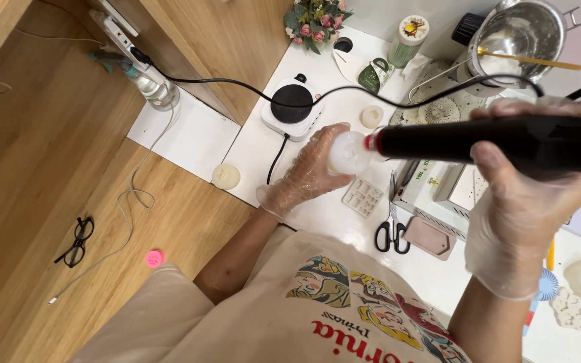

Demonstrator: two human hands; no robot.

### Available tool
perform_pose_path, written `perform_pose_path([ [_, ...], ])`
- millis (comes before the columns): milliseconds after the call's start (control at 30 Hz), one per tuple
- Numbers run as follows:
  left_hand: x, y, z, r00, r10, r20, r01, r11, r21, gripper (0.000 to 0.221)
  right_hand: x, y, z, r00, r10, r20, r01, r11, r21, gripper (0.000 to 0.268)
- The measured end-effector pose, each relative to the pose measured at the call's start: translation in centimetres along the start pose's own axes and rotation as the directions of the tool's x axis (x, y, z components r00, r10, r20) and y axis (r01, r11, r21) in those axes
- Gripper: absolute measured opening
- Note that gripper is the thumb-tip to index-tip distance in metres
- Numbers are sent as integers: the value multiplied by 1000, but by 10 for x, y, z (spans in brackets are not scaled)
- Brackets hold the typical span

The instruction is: The recorder is removing wax items from molds and using a heat gun to smooth the surfaces and edges.

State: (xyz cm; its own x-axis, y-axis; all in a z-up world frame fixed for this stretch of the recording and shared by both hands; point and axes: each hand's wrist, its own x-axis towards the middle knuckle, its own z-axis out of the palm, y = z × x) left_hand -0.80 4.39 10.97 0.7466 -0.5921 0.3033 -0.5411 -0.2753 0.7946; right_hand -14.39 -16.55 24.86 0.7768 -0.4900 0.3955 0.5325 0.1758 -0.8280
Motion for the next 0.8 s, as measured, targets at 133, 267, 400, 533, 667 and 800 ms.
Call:
perform_pose_path([
  [133,0,-4,0,999,-52,-8,52,999,-11,88,7,4,0,1000,1,31,0,999,-36,57],
  [267,-1,-5,2,998,-53,13,54,997,-57,90,9,11,-12,998,-2,58,4,999,-35,55],
  [400,-2,-5,-4,997,-68,20,68,998,-3,91,12,12,-3,999,7,46,-6,999,-34,55],
  [533,8,23,-49,910,-232,344,228,972,52,88,10,30,-17,1000,5,20,1,958,-286,53],
  [667,45,65,-99,829,61,556,162,925,-344,86,-5,71,-38,998,59,17,-45,898,-437,50],
  [800,145,102,-96,859,193,474,47,893,-448,82,-19,95,-30,983,172,-68,-185,890,-418,49],
])
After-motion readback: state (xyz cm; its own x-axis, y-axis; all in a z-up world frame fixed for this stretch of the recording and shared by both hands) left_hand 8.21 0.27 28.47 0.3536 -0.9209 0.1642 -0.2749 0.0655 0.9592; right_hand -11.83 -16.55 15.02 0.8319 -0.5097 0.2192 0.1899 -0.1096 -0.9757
